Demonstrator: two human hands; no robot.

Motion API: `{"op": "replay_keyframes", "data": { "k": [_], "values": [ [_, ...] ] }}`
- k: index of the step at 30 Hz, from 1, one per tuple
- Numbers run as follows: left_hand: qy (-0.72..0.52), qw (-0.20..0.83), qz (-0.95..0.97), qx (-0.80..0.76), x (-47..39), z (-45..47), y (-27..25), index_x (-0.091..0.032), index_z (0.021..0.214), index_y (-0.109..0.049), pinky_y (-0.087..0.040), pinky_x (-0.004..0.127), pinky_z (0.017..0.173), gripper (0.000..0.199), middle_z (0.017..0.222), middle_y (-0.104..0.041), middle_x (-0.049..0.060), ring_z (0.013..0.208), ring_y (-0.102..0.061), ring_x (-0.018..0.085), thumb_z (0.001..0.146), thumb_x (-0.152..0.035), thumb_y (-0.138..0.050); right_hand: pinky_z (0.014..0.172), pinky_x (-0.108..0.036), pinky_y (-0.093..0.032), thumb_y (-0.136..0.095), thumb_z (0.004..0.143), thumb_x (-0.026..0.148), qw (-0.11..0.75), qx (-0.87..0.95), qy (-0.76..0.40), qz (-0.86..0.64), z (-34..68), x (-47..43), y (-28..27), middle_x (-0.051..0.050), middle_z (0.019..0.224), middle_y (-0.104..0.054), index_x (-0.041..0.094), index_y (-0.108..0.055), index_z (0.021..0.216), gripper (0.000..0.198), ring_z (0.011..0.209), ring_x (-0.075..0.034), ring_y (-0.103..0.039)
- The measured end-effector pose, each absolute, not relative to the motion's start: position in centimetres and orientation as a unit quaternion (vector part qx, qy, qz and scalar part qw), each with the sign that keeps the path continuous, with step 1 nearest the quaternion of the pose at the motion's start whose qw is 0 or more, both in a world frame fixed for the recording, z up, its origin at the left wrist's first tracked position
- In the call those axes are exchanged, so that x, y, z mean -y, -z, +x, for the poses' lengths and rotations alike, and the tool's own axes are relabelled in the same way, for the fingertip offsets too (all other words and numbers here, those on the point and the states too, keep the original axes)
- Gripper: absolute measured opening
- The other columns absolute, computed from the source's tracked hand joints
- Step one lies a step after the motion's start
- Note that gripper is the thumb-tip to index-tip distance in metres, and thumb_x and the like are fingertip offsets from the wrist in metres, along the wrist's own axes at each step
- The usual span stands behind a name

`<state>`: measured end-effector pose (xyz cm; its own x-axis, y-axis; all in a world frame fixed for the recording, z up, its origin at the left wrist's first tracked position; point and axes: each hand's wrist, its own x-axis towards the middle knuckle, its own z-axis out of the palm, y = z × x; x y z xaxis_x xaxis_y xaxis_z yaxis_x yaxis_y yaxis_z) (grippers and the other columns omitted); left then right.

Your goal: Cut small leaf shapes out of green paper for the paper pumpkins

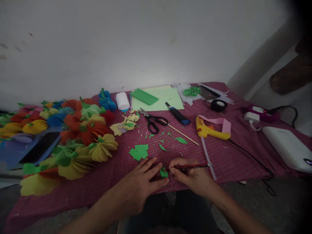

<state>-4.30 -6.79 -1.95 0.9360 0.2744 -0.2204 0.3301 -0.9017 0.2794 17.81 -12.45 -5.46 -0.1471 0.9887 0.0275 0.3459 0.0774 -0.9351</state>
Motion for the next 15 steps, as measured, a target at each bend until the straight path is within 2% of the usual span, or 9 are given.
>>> {"op": "replay_keyframes", "data": {
  "k": [5, 15],
  "values": [
    [0.084, 0.153, 0.973, -0.154, 6.77, -4.22, 1.93, -0.03, 0.138, -0.033, -0.023, 0.055, 0.105, 0.082, 0.147, -0.03, 0.012, 0.137, -0.013, 0.034, 0.064, -0.003, -0.054, 0.058, -0.022, -0.042, -0.051, 0.083, 0.018, 0.367, 0.634, -0.427, -0.531, 17.87, 12.35, 5.39, 0.002, 0.069, -0.06, 0.019, -0.062, 0.079, 0.011, 0.065, -0.013, -0.055],
    [0.071, 0.16, 0.973, -0.151, 6.81, -4.37, 2.27, -0.03, 0.138, -0.034, -0.022, 0.055, 0.106, 0.084, 0.148, -0.028, 0.009, 0.137, -0.012, 0.034, 0.061, -0.001, -0.053, 0.054, -0.02, -0.038, -0.049, 0.082, 0.014, 0.399, 0.595, -0.463, -0.521, 18.04, 12.73, 5.3, 0.003, 0.066, -0.053, 0.019, -0.058, 0.078, 0.011, 0.06, -0.011, -0.05]
  ]
}}
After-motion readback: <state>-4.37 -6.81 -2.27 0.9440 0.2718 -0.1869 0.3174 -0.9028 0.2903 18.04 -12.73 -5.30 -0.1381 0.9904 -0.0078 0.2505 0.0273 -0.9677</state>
